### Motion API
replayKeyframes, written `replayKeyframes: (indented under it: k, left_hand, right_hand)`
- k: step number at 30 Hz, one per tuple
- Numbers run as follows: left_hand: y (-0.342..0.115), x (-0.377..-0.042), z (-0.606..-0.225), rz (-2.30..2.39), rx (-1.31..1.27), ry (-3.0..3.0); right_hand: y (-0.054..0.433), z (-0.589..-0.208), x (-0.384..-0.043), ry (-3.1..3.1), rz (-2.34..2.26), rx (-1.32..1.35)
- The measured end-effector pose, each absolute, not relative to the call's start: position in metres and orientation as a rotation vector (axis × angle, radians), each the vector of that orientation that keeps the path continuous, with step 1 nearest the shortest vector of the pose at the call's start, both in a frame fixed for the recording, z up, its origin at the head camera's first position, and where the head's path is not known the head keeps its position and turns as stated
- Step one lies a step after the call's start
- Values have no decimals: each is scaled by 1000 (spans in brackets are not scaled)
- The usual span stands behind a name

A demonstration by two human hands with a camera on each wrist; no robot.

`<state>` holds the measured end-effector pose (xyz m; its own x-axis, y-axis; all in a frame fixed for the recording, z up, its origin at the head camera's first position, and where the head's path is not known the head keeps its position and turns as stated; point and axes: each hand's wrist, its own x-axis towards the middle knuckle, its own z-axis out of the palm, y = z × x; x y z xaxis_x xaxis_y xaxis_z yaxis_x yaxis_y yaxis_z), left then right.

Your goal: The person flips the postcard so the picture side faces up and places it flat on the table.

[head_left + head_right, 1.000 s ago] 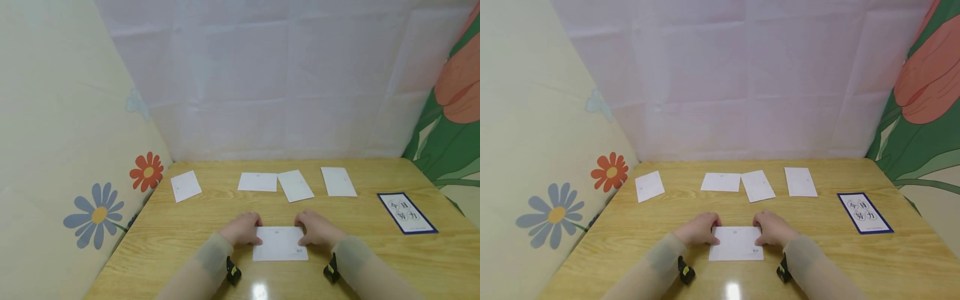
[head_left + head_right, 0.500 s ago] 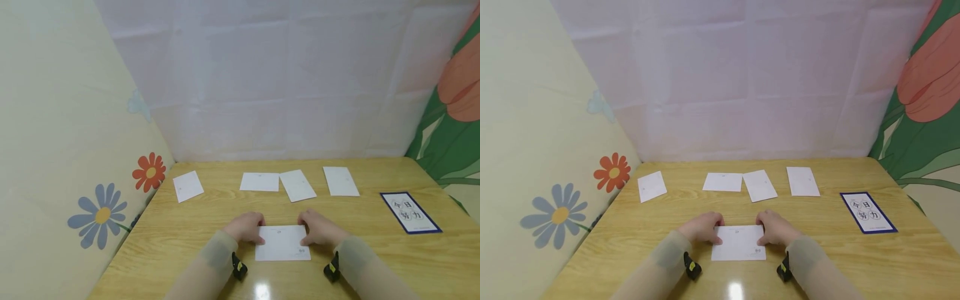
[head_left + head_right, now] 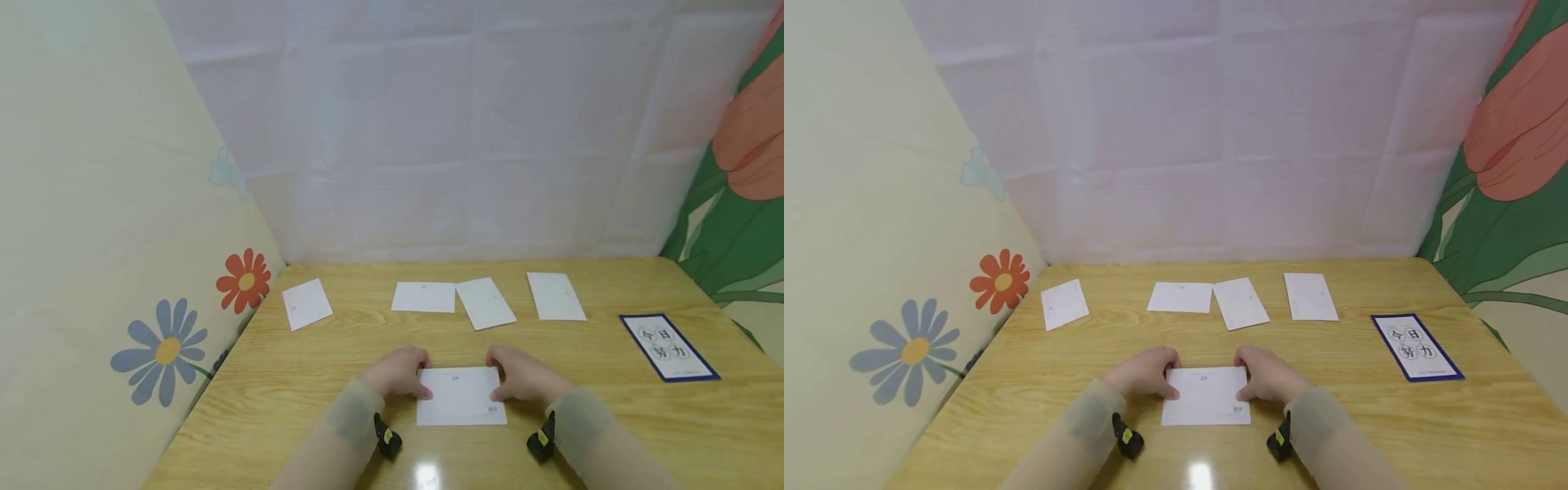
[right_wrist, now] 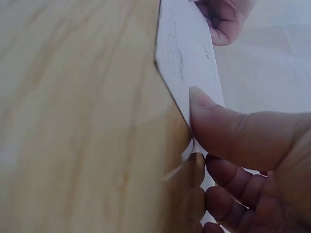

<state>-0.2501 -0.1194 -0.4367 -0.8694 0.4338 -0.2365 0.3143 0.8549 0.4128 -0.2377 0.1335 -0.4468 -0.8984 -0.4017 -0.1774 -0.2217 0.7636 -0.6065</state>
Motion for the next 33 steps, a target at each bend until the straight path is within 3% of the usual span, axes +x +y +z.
replayKeyframes:
  k: [18,33]
  left_hand:
    - [-119,-248,-437,545,578,2749]
    - [-121,-248,-437,818,483,2698]
  right_hand:
    - [133,-444,-232,2679,-898,-472]
    - [134,-441,-235,2687,-1032,-289]
